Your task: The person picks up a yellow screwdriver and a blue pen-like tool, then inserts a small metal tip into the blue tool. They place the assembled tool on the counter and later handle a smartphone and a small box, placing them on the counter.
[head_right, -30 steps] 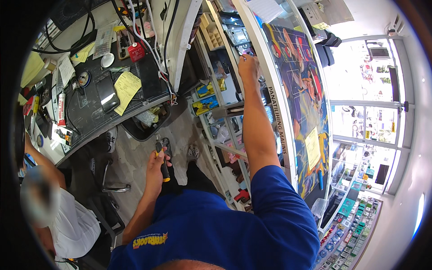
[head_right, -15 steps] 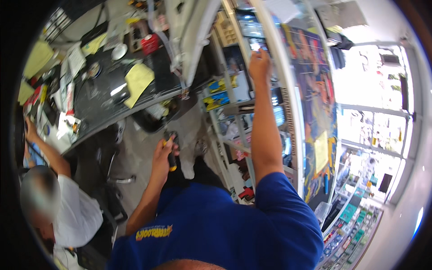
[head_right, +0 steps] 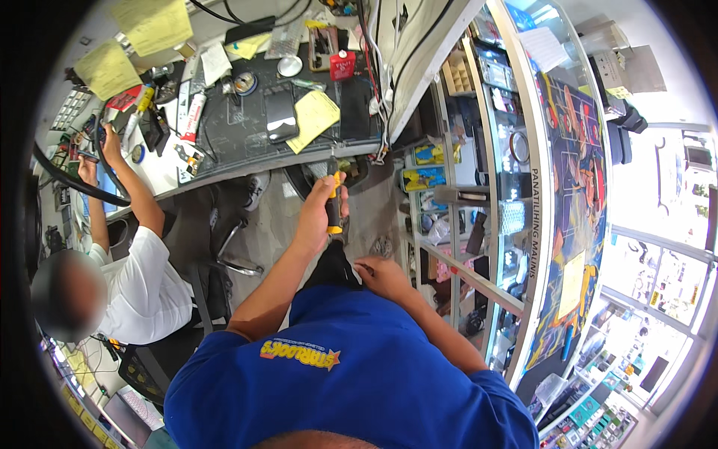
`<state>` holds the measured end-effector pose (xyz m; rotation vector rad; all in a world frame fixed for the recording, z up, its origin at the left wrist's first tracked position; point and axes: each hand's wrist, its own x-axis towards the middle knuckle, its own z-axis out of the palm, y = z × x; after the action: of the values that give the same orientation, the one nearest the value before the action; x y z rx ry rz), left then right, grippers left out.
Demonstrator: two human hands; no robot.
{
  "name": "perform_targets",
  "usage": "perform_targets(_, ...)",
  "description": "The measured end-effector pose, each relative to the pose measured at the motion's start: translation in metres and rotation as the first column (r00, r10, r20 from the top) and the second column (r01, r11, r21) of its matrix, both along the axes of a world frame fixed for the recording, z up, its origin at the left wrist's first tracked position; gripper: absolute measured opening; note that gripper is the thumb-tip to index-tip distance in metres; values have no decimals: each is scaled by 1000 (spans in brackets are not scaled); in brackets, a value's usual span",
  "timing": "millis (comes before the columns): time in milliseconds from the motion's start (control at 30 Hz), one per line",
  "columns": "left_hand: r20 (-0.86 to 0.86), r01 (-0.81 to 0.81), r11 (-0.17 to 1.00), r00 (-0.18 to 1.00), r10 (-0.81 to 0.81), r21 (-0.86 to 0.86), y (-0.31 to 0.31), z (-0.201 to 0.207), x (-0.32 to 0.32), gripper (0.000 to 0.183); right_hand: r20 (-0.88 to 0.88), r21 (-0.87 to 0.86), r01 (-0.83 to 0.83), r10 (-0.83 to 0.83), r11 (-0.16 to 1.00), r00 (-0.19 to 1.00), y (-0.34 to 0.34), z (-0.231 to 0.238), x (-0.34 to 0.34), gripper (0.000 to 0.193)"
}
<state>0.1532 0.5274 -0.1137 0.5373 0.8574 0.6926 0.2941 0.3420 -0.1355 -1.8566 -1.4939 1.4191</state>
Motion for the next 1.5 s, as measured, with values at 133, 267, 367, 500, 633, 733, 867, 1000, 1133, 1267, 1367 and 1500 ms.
perform_targets(133, -11, 92, 996, 996, -92, 13, 2, 13, -2, 53, 105, 72, 176, -183, 982, 977, 24, 31, 16, 28)
perform_targets(267, 195, 182, 983, 965, -173, -29, 3, 21, -8, 54, 143, 242, 211, -250, 947, 958, 41, 54, 39, 28)
perform_targets(367, 157, 154, 986, 974, -163, 68, 2, 40, -3, 54, 156, 299, 213, -268, 930, 951, 48, 72, 38, 30)
perform_targets(500, 80, 161, 935, 977, -196, 317, -2, 70, 3, 46, -219, 179, 406, -367, 896, 904, 55, 96, 13, 35)
perform_targets(633, 129, 195, 913, 958, -255, 358, -17, 98, 17, 45, -618, 154, 577, -377, 802, 690, 62, 109, -10, 42)
perform_targets(733, 69, 264, 854, 943, -327, 448, -29, 100, 23, 44, -406, 169, 450, -354, 877, 842, 50, 115, 5, 40)
perform_targets(867, 60, 382, 848, 900, -432, 369, -45, 84, 20, 45, -495, 96, 495, -390, 864, 776, 19, 104, 1, 36)
perform_targets(1000, -86, 496, 795, 862, -500, 349, -75, 85, 3, 48, -488, 116, 446, -340, 888, 804, -14, 102, -2, 35)
perform_targets(1133, -129, 424, 842, 905, -405, 333, -112, 76, -17, 45, -320, -36, 233, -232, 972, 919, -39, 113, 3, 35)
perform_targets(1267, -100, 170, 933, 984, -145, 318, -152, 76, -31, 43, -412, 139, 306, -226, 942, 883, -67, 91, 2, 37)
perform_targets(1367, -70, 20, 972, 998, -3, 235, -183, 87, -46, 52, -393, 187, 318, -226, 929, 891, -82, 86, 7, 38)
perform_targets(1500, -65, -25, 983, 997, 37, 183, -235, 83, -85, 54, -354, 92, 226, -181, 970, 918, -102, 80, -8, 36)
